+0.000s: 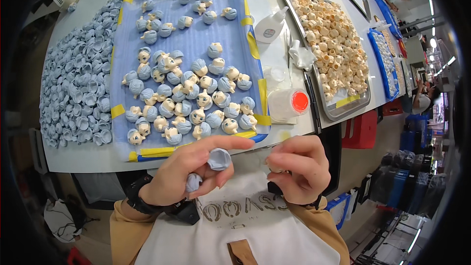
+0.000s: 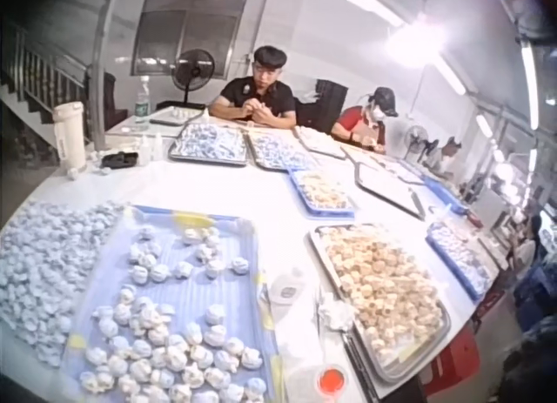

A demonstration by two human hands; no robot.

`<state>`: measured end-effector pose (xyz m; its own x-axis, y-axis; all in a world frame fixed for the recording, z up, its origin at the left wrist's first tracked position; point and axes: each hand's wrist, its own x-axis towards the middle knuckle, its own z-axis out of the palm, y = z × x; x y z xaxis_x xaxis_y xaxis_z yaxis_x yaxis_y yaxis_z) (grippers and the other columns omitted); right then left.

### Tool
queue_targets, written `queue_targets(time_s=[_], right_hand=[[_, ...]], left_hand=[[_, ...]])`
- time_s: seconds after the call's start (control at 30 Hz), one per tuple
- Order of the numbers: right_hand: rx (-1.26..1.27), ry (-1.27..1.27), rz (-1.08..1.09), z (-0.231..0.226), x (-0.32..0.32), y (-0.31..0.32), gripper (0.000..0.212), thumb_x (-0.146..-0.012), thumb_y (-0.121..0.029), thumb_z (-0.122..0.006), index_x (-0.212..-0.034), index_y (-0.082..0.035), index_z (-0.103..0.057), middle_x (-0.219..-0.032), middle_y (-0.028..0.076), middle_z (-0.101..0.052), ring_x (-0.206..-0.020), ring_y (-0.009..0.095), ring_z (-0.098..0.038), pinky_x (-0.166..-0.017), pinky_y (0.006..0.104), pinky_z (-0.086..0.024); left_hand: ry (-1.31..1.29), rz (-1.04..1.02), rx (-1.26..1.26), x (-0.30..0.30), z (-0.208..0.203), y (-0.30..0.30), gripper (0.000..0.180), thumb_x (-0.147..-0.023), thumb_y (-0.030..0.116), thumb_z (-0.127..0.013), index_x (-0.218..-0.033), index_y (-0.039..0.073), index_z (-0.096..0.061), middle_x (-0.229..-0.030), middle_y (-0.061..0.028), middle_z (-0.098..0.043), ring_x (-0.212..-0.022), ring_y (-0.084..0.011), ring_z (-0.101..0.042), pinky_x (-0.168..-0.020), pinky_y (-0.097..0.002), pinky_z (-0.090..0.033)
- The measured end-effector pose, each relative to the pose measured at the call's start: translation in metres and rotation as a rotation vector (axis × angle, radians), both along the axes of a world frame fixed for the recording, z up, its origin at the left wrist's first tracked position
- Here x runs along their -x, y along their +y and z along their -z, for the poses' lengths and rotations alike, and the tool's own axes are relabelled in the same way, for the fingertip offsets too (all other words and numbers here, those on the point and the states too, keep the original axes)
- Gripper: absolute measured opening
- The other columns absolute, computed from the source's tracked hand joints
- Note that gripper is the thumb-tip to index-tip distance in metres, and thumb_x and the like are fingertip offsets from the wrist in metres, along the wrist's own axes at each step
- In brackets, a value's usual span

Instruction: The person assembles small, light-blue and white plastic components at a workstation. They pick up a blue base and a white head, apply a small amount of adhesive from a bottle, and press the parts together. The completed figures are placed onto a blue tray, while other workers are visible in the background performing similar tasks.

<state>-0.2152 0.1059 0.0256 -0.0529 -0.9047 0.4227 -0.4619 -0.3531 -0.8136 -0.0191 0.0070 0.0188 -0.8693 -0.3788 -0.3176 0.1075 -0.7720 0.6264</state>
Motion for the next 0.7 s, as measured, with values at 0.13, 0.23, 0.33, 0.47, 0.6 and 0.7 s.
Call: queue_targets(time_s=[0.13, 0.23, 0.33, 0.47, 0.6, 0.7], right_hand=[[0.058, -0.091, 0.269, -0.003, 0.016, 0.003, 0.039, -0.060, 0.008, -0.073, -0.097, 0.002, -0.062, -0.100, 0.016, -0.060, -0.087, 0.024, -0.061, -0.072, 0.0289, -0.049], [0.038, 0.092, 0.393, -0.011, 0.036, -0.005, 0.036, -0.063, 0.012, -0.068, -0.097, 0.002, -0.062, -0.103, 0.015, -0.056, -0.084, 0.017, -0.056, -0.067, 0.0259, -0.048], [-0.046, 0.209, 0.441, -0.016, 0.048, -0.013, 0.032, -0.067, 0.008, -0.068, -0.097, 0.000, -0.063, -0.096, 0.011, -0.057, -0.077, 0.014, -0.054, -0.062, 0.0243, -0.045], [-0.077, 0.398, 0.425, -0.015, 0.054, -0.021, 0.026, -0.070, 0.002, -0.068, -0.095, -0.001, -0.064, -0.089, 0.009, -0.059, -0.076, 0.019, -0.055, -0.063, 0.0275, -0.043], [-0.064, 0.503, 0.380, -0.013, 0.051, -0.028, 0.027, -0.068, 0.001, -0.069, -0.095, -0.002, -0.064, -0.088, 0.009, -0.058, -0.078, 0.023, -0.054, -0.066, 0.0310, -0.043], [-0.048, 0.557, 0.365, -0.011, 0.052, -0.030, 0.027, -0.067, 0.000, -0.070, -0.094, -0.003, -0.064, -0.086, 0.009, -0.058, -0.078, 0.024, -0.053, -0.067, 0.0323, -0.043]], left_hand=[[0.004, -0.007, 0.136, -0.002, 0.005, -0.001, 0.051, -0.092, 0.036, -0.042, -0.122, -0.005, -0.044, -0.079, -0.0126, -0.061, -0.039, -0.0024, -0.034, -0.037, -0.0168, -0.028], [0.083, 0.075, 0.151, -0.005, 0.005, -0.003, 0.038, -0.092, 0.021, -0.046, -0.122, -0.003, -0.044, -0.094, -0.0126, -0.060, -0.053, -0.0027, -0.046, -0.048, -0.0153, -0.036], [0.191, 0.055, 0.169, -0.007, 0.012, -0.001, 0.035, -0.090, 0.019, -0.055, -0.117, -0.002, -0.048, -0.099, -0.0127, -0.060, -0.075, -0.0071, -0.057, -0.061, -0.0180, -0.043], [0.147, 0.016, 0.334, -0.008, 0.012, -0.001, 0.037, -0.088, 0.020, -0.058, -0.117, -0.002, -0.052, -0.103, -0.0106, -0.060, -0.088, -0.0100, -0.057, -0.070, -0.0208, -0.045], [0.093, -0.001, 0.304, -0.009, 0.012, -0.001, 0.037, -0.087, 0.019, -0.059, -0.118, -0.001, -0.054, -0.104, -0.0101, -0.060, -0.087, -0.0090, -0.057, -0.069, -0.0203, -0.045], [0.061, 0.009, 0.247, -0.010, 0.009, -0.003, 0.039, -0.086, 0.022, -0.061, -0.117, -0.001, -0.055, -0.099, -0.0125, -0.060, -0.075, -0.0079, -0.053, -0.060, -0.0194, -0.040]])
